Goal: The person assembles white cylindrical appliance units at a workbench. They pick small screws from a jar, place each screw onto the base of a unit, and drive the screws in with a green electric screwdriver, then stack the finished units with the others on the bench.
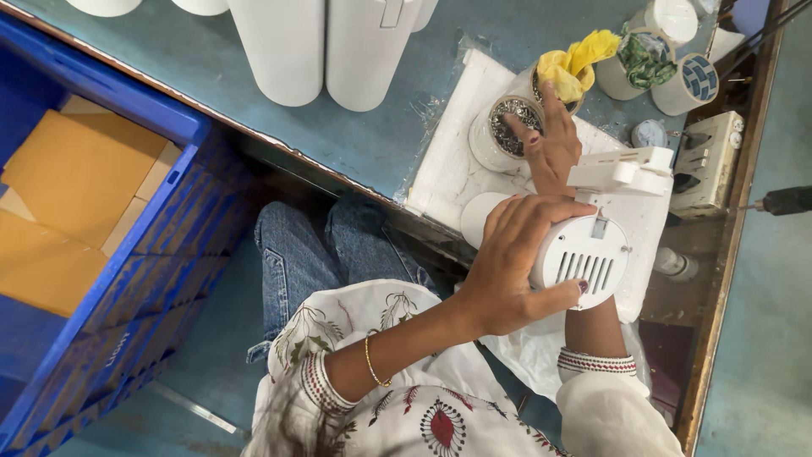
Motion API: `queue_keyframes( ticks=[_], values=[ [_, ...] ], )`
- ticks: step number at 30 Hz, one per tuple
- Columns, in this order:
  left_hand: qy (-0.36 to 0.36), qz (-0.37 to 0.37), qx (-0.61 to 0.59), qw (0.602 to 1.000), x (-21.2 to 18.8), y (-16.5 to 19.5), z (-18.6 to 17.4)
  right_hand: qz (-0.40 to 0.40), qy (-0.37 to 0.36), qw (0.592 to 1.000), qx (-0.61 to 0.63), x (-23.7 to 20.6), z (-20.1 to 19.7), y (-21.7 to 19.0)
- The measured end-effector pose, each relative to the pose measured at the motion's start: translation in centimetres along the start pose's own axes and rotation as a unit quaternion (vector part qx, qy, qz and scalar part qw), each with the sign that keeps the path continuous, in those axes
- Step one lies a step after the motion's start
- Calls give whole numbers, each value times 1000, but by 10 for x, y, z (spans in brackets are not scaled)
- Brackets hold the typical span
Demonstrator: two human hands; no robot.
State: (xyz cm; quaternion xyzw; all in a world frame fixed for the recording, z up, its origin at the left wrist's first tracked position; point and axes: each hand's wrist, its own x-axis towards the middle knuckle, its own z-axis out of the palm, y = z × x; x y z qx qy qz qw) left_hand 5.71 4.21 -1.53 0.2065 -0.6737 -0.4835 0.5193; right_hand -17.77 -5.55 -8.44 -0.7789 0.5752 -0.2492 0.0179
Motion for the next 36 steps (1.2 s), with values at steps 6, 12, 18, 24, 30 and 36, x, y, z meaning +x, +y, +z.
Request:
queue_keyframes(
  ticks=[6, 12, 18, 24, 30, 36],
  values=[
    [4, 1, 1, 1000, 1, 2, 0, 100, 3, 845, 525, 8, 7, 84],
    [-3, -7, -1, 1000, 1, 2, 0, 99, -31, 824, 557, -10, 6, 89],
    [1, -7, -1, 1000, 1, 3, 0, 133, -18, 952, 275, -5, -18, 6],
    [-2, -10, -10, 1000, 2, 3, 0, 105, -28, 986, 127, 4, -32, -56],
    [5, -8, -7, 1000, 1, 1, 2, 62, -103, 992, 49, 11, -37, -46],
    [5, -8, -4, 1000, 1, -1, 4, 33, -64, 994, 80, 13, -21, -18]
  ],
)
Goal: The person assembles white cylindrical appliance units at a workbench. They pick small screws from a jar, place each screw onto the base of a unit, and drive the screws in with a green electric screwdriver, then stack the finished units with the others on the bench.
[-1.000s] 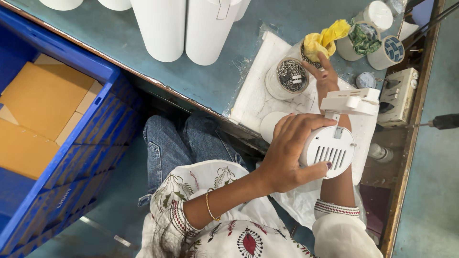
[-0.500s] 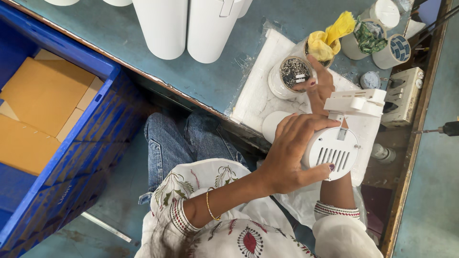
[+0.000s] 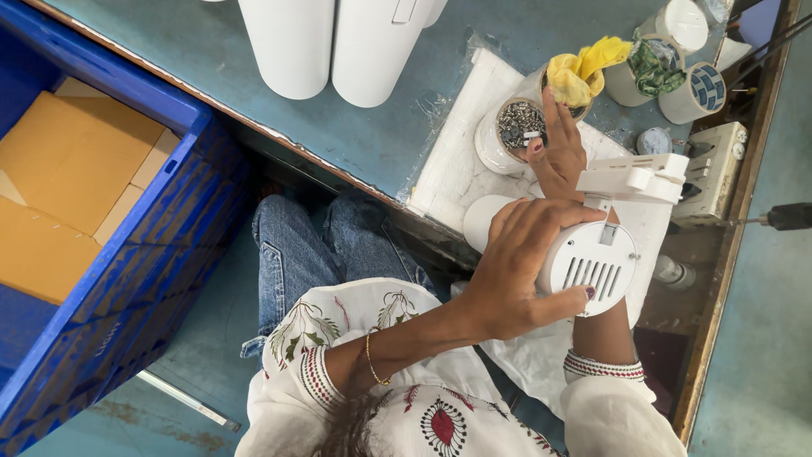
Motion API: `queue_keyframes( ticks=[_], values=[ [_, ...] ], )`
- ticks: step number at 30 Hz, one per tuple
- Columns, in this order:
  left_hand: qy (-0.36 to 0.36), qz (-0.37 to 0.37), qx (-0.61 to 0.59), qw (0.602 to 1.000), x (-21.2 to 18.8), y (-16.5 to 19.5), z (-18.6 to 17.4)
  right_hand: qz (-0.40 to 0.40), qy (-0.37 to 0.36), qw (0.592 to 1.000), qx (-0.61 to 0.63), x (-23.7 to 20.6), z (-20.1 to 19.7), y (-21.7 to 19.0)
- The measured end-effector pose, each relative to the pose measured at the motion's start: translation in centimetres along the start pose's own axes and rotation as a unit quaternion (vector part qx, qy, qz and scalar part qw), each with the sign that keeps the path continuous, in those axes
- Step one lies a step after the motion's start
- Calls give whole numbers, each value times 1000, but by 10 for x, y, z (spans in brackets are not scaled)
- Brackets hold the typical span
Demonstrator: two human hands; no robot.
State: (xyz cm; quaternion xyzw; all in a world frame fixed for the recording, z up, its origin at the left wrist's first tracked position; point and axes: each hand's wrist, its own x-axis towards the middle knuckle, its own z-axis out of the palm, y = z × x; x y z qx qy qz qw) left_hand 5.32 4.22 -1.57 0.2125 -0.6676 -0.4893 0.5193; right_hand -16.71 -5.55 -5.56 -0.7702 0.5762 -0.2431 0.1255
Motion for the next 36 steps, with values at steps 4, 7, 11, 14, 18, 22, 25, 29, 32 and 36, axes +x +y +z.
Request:
queue_keyframes(
  ticks=[4, 7, 11, 14, 18, 22, 25, 29, 32, 36],
  values=[
    [-2, -2, 3, 1000, -1, 0, 0, 7, 40, 998, -50, 5, 20, 9],
    [-2, -7, 3, 1000, -1, 0, 1, 52, 39, 998, -17, 1, 21, 2],
    [-1, -6, 4, 1000, 0, 0, 1, 36, 43, 998, 1, -8, 16, -22],
    [0, -5, 6, 1000, 0, 2, 0, 55, 36, 998, -16, -7, 14, -36],
    [0, -5, 0, 1000, 1, 3, -1, 90, 62, 987, 116, -9, 18, -39],
    [3, -2, -1, 1000, 1, 4, -1, 110, 124, 938, 305, -15, 31, -18],
    [4, -3, 1, 1000, 1, 4, -1, 72, 142, 938, 307, -9, 34, 14],
    [7, 0, -3, 1000, 1, 3, 0, 54, 140, 931, 332, -6, 29, 49],
    [7, 0, -3, 1000, 1, 3, 0, 48, 129, 922, 361, -6, 25, 53],
    [5, -1, -4, 1000, 1, 3, 0, 41, 113, 918, 379, -12, 26, 43]
  ],
)
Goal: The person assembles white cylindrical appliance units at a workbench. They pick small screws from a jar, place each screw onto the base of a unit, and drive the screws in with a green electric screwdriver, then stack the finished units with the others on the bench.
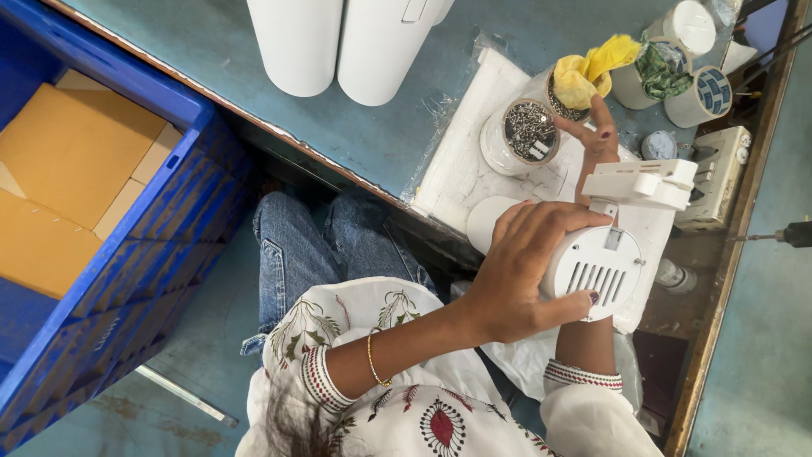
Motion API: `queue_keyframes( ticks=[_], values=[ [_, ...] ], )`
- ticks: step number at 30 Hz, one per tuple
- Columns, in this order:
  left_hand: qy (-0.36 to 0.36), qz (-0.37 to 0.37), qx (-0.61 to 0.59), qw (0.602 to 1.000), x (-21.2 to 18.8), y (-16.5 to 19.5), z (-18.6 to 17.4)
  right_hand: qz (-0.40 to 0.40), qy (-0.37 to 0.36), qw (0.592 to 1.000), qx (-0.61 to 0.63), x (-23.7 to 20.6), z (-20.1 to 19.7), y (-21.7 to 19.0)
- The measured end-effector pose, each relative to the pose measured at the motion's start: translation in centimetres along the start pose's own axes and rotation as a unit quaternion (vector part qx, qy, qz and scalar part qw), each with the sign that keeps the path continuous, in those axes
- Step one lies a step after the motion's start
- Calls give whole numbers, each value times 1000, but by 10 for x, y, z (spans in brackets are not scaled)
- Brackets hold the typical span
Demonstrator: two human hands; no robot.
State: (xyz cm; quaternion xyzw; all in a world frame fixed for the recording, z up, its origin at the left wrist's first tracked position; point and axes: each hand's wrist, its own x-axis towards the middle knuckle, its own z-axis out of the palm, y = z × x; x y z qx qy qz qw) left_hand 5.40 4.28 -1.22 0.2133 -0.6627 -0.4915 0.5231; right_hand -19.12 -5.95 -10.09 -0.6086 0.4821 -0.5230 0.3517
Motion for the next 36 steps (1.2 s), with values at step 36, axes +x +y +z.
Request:
queue_keyframes(
  ticks=[36],
  values=[
    [-1, -6, -3, 1000, 0, -3, 1, 69, -84, 904, -414, -4, 50, -71]
  ],
)
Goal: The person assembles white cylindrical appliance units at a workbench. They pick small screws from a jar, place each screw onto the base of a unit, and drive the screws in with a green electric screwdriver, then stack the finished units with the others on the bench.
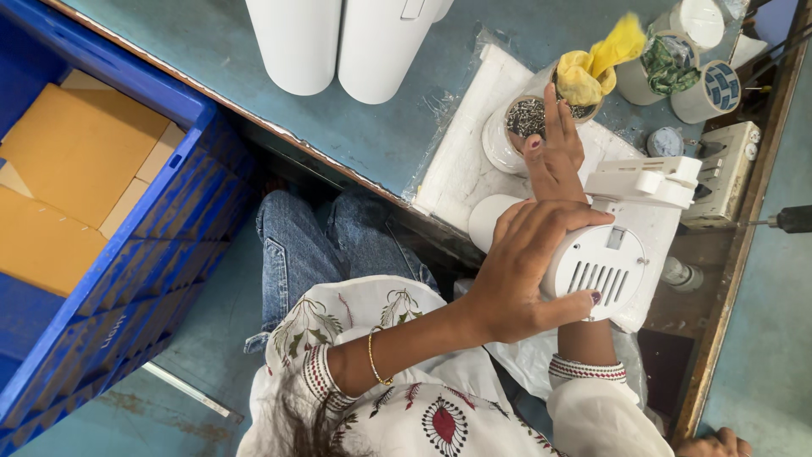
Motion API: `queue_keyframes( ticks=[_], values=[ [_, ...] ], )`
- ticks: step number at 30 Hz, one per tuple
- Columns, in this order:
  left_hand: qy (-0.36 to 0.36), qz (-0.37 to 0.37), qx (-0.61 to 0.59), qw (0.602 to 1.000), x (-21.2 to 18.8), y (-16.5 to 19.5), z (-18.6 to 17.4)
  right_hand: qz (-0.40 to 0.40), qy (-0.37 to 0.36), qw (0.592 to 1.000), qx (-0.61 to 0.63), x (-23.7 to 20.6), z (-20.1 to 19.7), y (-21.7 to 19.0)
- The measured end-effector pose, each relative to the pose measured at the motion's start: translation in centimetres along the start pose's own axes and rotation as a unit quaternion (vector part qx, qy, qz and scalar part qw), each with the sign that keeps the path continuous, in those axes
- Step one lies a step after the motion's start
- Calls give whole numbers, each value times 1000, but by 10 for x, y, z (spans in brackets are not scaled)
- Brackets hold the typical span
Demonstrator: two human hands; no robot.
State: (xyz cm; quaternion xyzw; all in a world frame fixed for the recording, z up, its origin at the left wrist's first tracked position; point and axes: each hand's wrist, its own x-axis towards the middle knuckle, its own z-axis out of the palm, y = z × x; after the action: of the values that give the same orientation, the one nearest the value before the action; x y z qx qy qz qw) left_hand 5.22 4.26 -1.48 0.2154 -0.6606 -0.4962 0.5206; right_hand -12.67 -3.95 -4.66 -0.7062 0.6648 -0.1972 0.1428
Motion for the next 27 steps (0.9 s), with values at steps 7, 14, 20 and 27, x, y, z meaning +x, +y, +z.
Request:
queue_keyframes(
  ticks=[7, 14, 20, 27],
  values=[
    [-1, 0, 3, 1000, 0, 1, -1, -79, 20, 997, -19, 9, 1, 10],
    [0, 1, 1, 1000, 2, 2, -1, -7, 69, 958, 277, -1, 2, -17],
    [4, 1, 6, 1000, 3, 2, -1, 14, 95, 964, 247, -7, -2, -17],
    [2, 0, 4, 1000, 3, 2, 0, 16, 99, 960, 261, -12, -3, -11]
  ],
)
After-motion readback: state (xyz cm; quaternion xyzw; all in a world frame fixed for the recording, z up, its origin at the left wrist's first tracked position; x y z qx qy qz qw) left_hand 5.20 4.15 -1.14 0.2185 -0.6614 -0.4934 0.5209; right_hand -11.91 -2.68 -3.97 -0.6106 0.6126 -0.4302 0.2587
